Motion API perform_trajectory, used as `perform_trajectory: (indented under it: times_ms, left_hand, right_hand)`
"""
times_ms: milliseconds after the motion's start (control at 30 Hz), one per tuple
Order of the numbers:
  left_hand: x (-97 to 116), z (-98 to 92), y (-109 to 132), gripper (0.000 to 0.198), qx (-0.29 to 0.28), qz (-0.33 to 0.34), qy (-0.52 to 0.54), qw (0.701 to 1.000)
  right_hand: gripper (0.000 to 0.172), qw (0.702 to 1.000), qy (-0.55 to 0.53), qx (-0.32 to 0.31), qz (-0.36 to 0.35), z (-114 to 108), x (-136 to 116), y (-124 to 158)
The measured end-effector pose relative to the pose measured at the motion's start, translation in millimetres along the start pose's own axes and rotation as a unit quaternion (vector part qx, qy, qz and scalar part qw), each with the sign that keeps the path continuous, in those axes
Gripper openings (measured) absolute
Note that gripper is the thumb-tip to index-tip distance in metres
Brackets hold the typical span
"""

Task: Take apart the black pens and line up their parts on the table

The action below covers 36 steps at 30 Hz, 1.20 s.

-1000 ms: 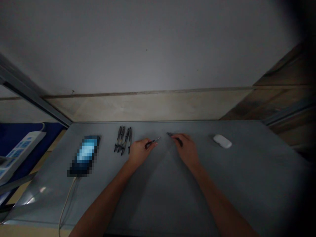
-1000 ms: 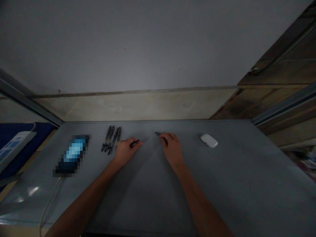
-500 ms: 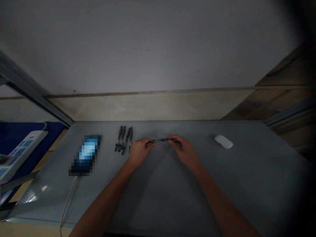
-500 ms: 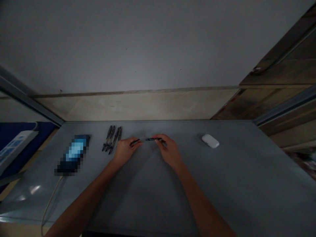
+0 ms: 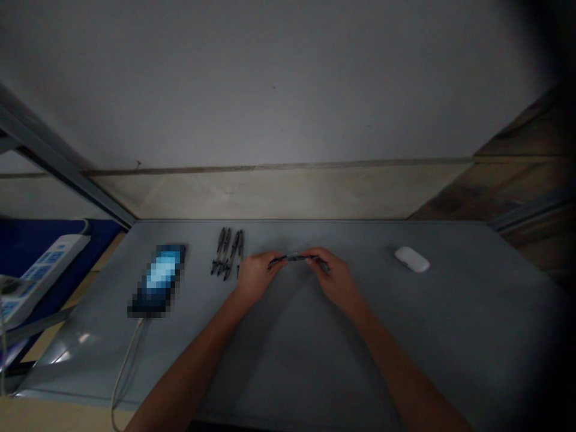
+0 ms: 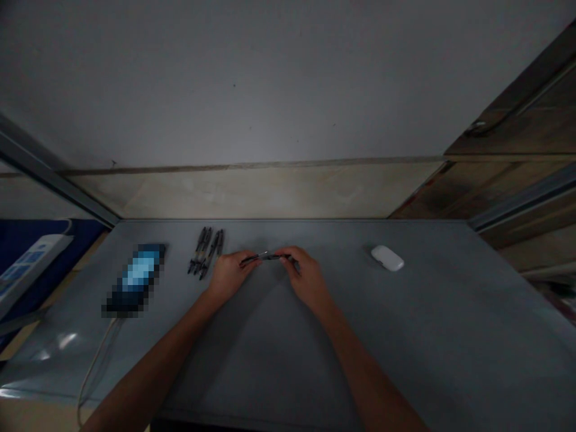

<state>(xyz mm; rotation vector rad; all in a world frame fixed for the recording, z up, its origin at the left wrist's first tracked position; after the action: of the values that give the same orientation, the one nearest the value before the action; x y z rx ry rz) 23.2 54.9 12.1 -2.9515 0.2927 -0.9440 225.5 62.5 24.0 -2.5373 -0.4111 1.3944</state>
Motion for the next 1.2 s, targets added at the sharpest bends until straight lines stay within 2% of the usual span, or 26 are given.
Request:
perform_trajectory:
  times_ms: [267, 500, 667, 800, 867, 967, 1100, 1200]
  left_hand:
    - [2, 2.6, 1, 0.013, 0.005, 0.008, 0.009, 1.000]
    - [0, 1.2, 2, 0.014, 0.072, 0.000, 0.090, 0.993]
    - [2, -0.2, 2, 0.015, 0.083, 0.018, 0.115, 0.990]
    - [4, -3.1, 3, 0.026, 0.077, 0.011, 0.113, 0.991]
    - [5, -5.2, 4, 0.032, 0.075, 0.009, 0.112, 0.991]
    - [5, -6.1, 5, 0.036, 0.068, 0.007, 0.100, 0.993]
    - [4, -2.1, 5, 0.035, 0.068, 0.011, 0.062, 0.996]
    - [5, 1.5, 6, 0.029, 0.060, 0.010, 0.031, 0.998]
  right_hand:
    - [0.022, 1.000, 0.008, -0.012, -0.025, 4, -2, 1]
    - [0.027, 0.998, 0.008, -0.040, -0.044, 10, 1, 4]
    - [0.024, 0.999, -0.005, -0.051, -0.014, 18, 0, 7]
    - [0.024, 0.998, -0.007, -0.057, -0.004, 20, 1, 8]
    - [0.025, 0.999, 0.007, -0.037, -0.001, 15, 3, 5]
    - [0.021, 0.996, 0.079, 0.036, 0.008, -3, 12, -1]
    - [0.020, 0.969, 0.206, 0.130, 0.031, -30, 31, -7]
    - [0.019, 0.946, 0.279, 0.163, 0.039, -38, 44, -8]
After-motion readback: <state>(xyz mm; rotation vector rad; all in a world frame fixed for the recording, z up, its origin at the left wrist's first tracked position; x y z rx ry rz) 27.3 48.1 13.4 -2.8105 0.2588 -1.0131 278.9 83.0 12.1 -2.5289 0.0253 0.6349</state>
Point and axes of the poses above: each hand's wrist, its own y-axis away from the middle knuckle, its own z-axis out of the palm, x = y × z, the point moved 3 cm from there along -y, towards the middle knuckle, and after that the axes turned 1 degree about z, right-handed, at the moved point
